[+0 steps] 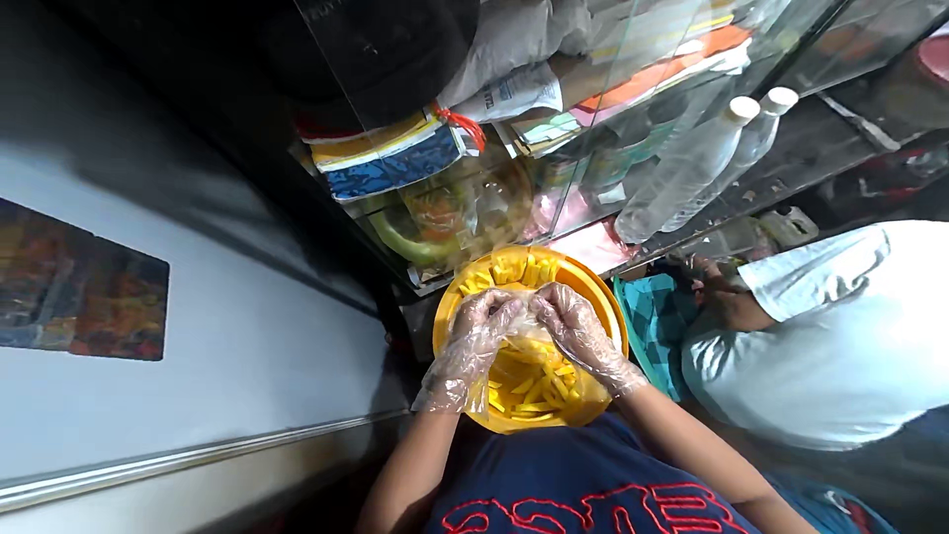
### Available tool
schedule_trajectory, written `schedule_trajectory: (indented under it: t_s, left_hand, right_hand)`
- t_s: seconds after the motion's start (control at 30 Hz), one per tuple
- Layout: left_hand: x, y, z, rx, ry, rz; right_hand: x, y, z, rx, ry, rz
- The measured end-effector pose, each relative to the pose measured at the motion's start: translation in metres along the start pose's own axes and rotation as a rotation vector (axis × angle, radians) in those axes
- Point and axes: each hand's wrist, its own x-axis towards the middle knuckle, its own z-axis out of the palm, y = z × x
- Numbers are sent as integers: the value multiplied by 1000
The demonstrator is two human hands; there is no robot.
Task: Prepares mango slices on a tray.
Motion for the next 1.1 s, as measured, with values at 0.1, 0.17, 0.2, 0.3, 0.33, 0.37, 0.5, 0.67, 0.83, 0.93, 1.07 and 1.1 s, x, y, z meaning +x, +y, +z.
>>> schedule_trajectory:
  t_s: [0.1, 0.17, 0.2, 0.3, 0.33, 0.37, 0.5, 0.67, 0.83, 0.93, 1.07, 1.1]
  left_hand:
    - [-3, -5, 2, -42, 56, 16]
    - [-5, -8, 1, -100, 27, -27]
    - [-5, -12, 0, -148, -17, -52]
    - [-3, -14, -3, -197, -152, -127]
    - [-4, -10, -3, -156, -171, -150]
    - [-5, -4, -4, -94, -174, -173]
    - [-11, 5, -9, 86, -193, -106]
    - [-12, -5, -7, 13, -167, -137]
    - [-15, -16, -2, -509, -210, -138]
    - [-15, -16, -1, -605, -208, -198]
    - [-11, -24, -2, -549, -236, -172]
    - [-8, -26, -4, -490, -244, -158]
  right_hand:
    - [-1, -2, 2, 70, 2, 62]
    - [-1, -5, 0, 118, 4, 122]
    - [-1, -6, -2, 133, 4, 136]
    - [-2, -4, -2, 139, 21, 63]
    - [-2, -4, -1, 115, 33, 21]
    - [-2, -5, -1, 84, 48, -12]
    - [-4, -4, 4, -12, 144, -65]
    - [-6, -6, 6, 85, 173, 3]
    - [-6, -10, 6, 151, 172, -5]
    - [-5, -13, 7, 149, 166, 8]
    - [-2, -11, 6, 107, 140, 2]
    - [-1, -9, 3, 82, 123, 5]
